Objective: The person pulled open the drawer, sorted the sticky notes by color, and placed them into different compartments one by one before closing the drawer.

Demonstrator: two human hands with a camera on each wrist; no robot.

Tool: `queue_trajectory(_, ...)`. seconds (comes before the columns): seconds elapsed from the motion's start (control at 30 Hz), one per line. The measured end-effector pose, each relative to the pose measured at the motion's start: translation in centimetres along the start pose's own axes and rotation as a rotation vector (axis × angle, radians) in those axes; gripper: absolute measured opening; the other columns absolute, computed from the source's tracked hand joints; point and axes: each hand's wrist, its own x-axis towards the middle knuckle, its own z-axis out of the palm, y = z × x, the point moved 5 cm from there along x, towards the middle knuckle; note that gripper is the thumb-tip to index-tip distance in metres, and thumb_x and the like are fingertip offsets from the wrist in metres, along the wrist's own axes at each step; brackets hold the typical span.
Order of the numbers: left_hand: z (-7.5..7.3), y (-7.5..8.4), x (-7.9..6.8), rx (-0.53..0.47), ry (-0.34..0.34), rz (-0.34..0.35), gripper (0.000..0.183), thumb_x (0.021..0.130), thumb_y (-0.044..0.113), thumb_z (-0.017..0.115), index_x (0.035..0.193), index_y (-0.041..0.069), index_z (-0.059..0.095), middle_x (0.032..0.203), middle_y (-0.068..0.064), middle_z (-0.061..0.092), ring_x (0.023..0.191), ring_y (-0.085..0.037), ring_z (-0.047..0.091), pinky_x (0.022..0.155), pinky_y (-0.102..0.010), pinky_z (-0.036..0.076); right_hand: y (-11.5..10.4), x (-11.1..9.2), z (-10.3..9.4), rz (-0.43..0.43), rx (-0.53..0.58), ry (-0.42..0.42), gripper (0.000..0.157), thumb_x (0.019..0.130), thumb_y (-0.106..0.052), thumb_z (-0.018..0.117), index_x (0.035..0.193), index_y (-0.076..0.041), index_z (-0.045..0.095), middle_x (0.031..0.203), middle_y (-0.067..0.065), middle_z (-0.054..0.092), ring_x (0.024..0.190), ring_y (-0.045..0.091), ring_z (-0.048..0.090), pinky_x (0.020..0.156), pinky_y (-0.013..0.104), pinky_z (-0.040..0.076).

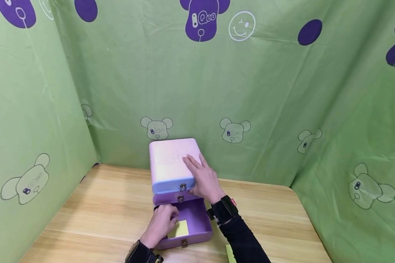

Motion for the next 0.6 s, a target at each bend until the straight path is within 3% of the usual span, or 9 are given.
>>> queue_trajectory(0.13, -1.1, 1.5, 0.5, -0.052, -0.005, 0.025, 0.008, 0.075, 0.008, 0.077, 0.083, 0.010, 0.077, 0.080, -0.002, 0.072, 0.072, -0.016, 0.065, 0.063, -0.032, 0.059, 0.0, 0.1, 0.0, -0.005, -0.007, -0.006, 0.131, 0.040, -0.027, 0.096, 0.154, -0.021, 0.032, 0.159, 0.007, 0.035, 0.144, 0.044, 0.022, 0.087, 0.068, 0.052)
queue_trajectory(0.23, -2.1, 2.7, 0.8, -0.069, 0.046, 0.101, 0.007, 0.078, 0.010, 0.077, 0.084, 0.012, 0.076, 0.082, 0.000, 0.072, 0.076, -0.014, 0.065, 0.066, -0.031, 0.059, 0.1, 0.1, -0.1, -0.010, -0.014, -0.002, 0.131, 0.040, -0.029, 0.096, 0.154, -0.020, 0.032, 0.159, 0.008, 0.036, 0.144, 0.044, 0.022, 0.086, 0.067, 0.053)
queue_trajectory(0.33, -3.5, 4.0, 1.1, -0.061, 0.162, 0.206, 0.004, 0.079, 0.010, 0.075, 0.083, 0.012, 0.075, 0.080, 0.002, 0.071, 0.074, -0.012, 0.064, 0.064, -0.028, 0.058, 0.1, 0.1, -0.2, -0.020, -0.017, 0.009, 0.129, 0.041, -0.032, 0.096, 0.153, -0.020, 0.034, 0.158, 0.008, 0.037, 0.143, 0.044, 0.024, 0.085, 0.067, 0.054)
queue_trajectory(0.47, -5.6, 5.4, 1.4, -0.004, 0.372, 0.345, 0.005, 0.081, 0.007, 0.071, 0.083, 0.010, 0.075, 0.080, 0.001, 0.071, 0.076, -0.014, 0.062, 0.065, -0.026, 0.056, 0.0, 0.2, -0.2, -0.032, -0.018, 0.016, 0.126, 0.043, -0.041, 0.094, 0.153, -0.019, 0.035, 0.158, 0.008, 0.038, 0.143, 0.045, 0.025, 0.082, 0.067, 0.055)
queue_trajectory(0.6, -7.1, 5.9, 2.1, 0.108, 0.510, 0.389, 0.004, 0.078, 0.009, 0.074, 0.082, 0.010, 0.074, 0.089, -0.004, 0.072, 0.088, -0.021, 0.060, 0.076, -0.034, 0.052, -0.1, 0.2, -0.1, -0.042, -0.016, 0.022, 0.126, 0.044, -0.044, 0.093, 0.152, -0.017, 0.036, 0.157, 0.010, 0.039, 0.142, 0.046, 0.025, 0.083, 0.068, 0.054)
